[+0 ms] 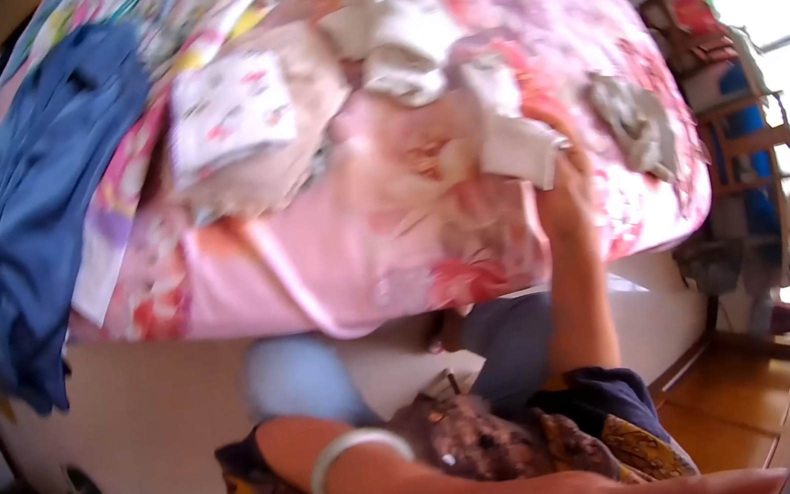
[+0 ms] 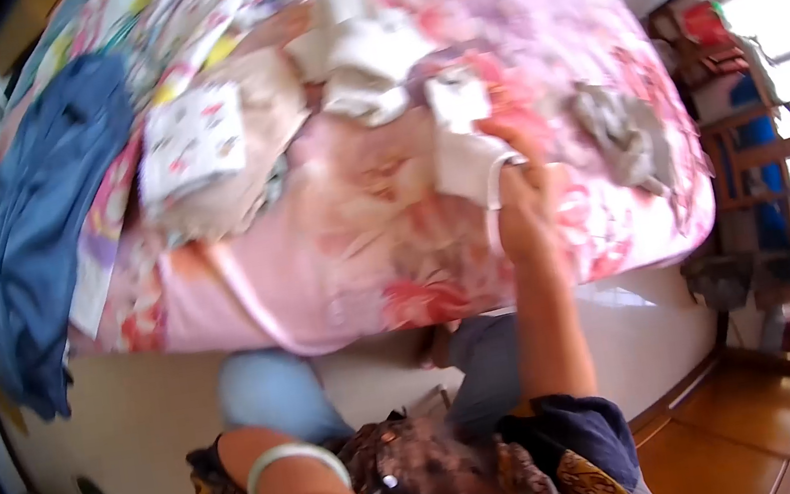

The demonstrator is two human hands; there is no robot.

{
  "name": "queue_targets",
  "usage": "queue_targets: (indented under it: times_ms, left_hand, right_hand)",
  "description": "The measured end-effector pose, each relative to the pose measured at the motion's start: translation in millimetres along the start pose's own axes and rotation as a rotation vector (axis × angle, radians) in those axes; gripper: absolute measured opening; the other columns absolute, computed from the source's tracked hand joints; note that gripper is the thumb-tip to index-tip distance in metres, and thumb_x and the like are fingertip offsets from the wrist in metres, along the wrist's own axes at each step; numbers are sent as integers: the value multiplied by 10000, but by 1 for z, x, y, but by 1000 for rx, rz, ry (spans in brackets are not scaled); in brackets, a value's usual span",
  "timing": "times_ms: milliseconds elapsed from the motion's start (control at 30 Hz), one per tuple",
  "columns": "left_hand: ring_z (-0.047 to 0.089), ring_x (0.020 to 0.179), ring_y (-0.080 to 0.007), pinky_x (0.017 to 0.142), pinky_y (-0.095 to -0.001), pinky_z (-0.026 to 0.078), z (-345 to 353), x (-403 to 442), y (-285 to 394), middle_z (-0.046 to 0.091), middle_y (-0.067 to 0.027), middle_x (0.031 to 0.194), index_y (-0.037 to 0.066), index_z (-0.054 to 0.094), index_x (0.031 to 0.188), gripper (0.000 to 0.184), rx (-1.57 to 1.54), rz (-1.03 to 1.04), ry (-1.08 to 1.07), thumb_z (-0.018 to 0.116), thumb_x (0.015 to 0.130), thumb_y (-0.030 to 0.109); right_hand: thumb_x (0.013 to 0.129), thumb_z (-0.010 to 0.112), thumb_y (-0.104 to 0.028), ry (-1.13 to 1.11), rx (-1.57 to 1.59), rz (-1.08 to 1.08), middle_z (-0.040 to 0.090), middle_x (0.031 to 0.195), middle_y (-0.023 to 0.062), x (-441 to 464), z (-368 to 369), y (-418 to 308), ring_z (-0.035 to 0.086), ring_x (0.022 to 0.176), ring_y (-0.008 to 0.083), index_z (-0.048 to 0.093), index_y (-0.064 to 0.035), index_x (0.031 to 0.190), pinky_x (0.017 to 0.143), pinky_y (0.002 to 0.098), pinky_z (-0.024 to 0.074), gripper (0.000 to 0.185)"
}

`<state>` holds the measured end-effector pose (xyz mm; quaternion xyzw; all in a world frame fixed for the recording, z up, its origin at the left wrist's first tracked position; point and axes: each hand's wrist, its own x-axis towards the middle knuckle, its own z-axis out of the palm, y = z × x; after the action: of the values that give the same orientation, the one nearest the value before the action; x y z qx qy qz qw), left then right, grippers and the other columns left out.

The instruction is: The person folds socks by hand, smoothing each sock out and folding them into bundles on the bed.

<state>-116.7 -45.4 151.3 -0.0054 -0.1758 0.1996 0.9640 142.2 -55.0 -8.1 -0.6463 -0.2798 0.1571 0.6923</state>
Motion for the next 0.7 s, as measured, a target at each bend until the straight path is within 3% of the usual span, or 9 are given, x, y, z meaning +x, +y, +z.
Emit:
queue_targets:
  times_ms: [100,167,267,333,400,467,567,600,700]
  left_hand:
    - [616,1114,-242,1128,-204,217,-4,0,-19,651,-272,1098,-224,505,1196,750,99,87,-46,331,1012,482]
    - [600,1124,-237,1098,-198,201,-14,2,-29,643,-249,1101,-194,523,1167,723,323,111,-78,385,982,492]
    - [598,1039,-207,938,-256,366,-40,26,9,623,-148,1116,-75,565,1120,610,996,-69,-195,568,901,494]
    - [596,982,-187,831,-295,476,-66,49,30,609,-80,1125,4,592,1088,556,1448,-177,-275,690,847,495]
    - [596,940,-172,789,-317,485,-107,67,33,609,-86,1025,-1,562,1089,613,2111,249,27,775,772,479]
    - [621,888,-190,755,-311,513,-137,73,42,612,-114,933,-2,516,1072,522,2123,186,174,771,812,372]
    - [620,844,-141,727,-261,515,-167,71,48,632,-90,935,-1,530,1075,430,1600,-19,347,772,827,253]
    - [615,836,-122,721,-244,514,-171,72,52,631,-73,921,0,534,1060,371,1579,-51,366,752,843,207]
    - [592,775,-74,696,-216,502,-181,72,63,622,-15,829,2,546,1020,212,1517,-105,399,689,879,70]
  right_hand:
    - [898,413,-51,-59,227,193,665,1002,97,-8,7,-21,650,842,172,589,9,1158,713,284,528,320]
    - [930,436,-90,-59,326,237,667,986,104,-9,5,-26,659,823,183,591,8,1138,679,292,537,277]
    - [936,434,-94,-58,478,252,668,967,101,-17,6,-26,653,835,166,584,10,1150,708,290,536,280]
    - [918,438,-73,-60,364,206,667,955,95,-23,11,-32,643,841,152,581,10,1153,722,276,522,287]
    - [898,442,-53,-105,196,147,664,944,87,-32,14,-31,630,844,139,578,11,1154,734,264,508,297]
    - [875,445,-35,-177,-26,58,661,935,78,-37,14,-21,617,845,126,576,11,1151,744,252,494,309]
    - [809,507,45,-271,10,119,644,873,63,-45,22,-23,600,782,114,592,6,1079,671,257,492,286]
    - [797,520,62,-290,-5,126,639,844,60,-46,22,-20,594,769,108,591,1,1078,651,255,488,297]
    - [779,581,28,-287,-264,-77,647,771,102,-43,19,-20,635,715,161,590,-9,1035,617,299,488,259]
